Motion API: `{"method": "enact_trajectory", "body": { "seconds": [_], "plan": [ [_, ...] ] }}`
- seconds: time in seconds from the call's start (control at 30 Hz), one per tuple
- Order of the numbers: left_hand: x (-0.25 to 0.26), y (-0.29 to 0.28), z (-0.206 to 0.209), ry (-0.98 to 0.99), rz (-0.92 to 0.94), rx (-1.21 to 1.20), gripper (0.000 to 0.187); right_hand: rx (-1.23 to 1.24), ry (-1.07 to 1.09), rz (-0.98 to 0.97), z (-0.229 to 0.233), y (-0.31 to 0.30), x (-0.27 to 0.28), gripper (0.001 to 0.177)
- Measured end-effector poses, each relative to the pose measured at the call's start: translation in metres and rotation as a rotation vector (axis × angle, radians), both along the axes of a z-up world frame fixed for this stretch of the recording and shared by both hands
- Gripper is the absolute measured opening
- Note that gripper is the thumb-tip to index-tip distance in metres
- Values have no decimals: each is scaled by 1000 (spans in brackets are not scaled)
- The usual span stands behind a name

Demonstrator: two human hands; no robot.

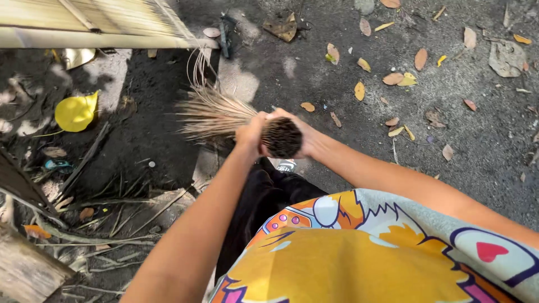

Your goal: The recorder is sweeping the ground with a stick broom outdoors.

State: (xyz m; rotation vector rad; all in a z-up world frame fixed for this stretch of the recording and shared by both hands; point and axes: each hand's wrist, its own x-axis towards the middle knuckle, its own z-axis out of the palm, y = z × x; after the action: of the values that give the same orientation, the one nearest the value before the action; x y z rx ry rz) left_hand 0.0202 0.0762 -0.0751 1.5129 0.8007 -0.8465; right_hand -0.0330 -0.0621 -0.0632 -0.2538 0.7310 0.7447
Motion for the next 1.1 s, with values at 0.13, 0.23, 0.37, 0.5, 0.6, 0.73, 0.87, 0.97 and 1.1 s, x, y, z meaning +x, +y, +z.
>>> {"method": "enact_trajectory", "body": {
  "seconds": [0.13, 0.23, 0.37, 0.5, 0.6, 0.73, 0.87, 0.97, 1.1],
  "plan": [
    [8, -18, -22, 31, -100, -123, 47, -30, -88, -94, -11, -9, -18, 31],
    [3, -49, -12, 25, -408, -90, 51, -82, -67, -324, 9, -22, -47, 29],
    [-19, -84, 10, -17, -657, -178, 61, -377, -3, -451, 16, -33, -90, 38],
    [-29, -110, -10, -88, -716, -476, 69, -477, -16, -531, 33, -40, -102, 44],
    [-22, -125, -4, -159, -753, -476, 69, -507, -58, -546, 63, -45, -96, 47],
    [-20, -117, 40, -203, -718, -395, 72, -469, -134, -514, 68, -55, -93, 46],
    [-29, -95, 50, -206, -497, -273, 78, -367, -141, -467, 65, -50, -87, 39],
    [-26, -91, 8, -198, -362, -173, 79, -337, -105, -432, 57, -45, -78, 34],
    [-37, -86, 42, 38, -471, -74, 54, -148, -50, -495, 6, -54, -98, 24]
  ]
}}
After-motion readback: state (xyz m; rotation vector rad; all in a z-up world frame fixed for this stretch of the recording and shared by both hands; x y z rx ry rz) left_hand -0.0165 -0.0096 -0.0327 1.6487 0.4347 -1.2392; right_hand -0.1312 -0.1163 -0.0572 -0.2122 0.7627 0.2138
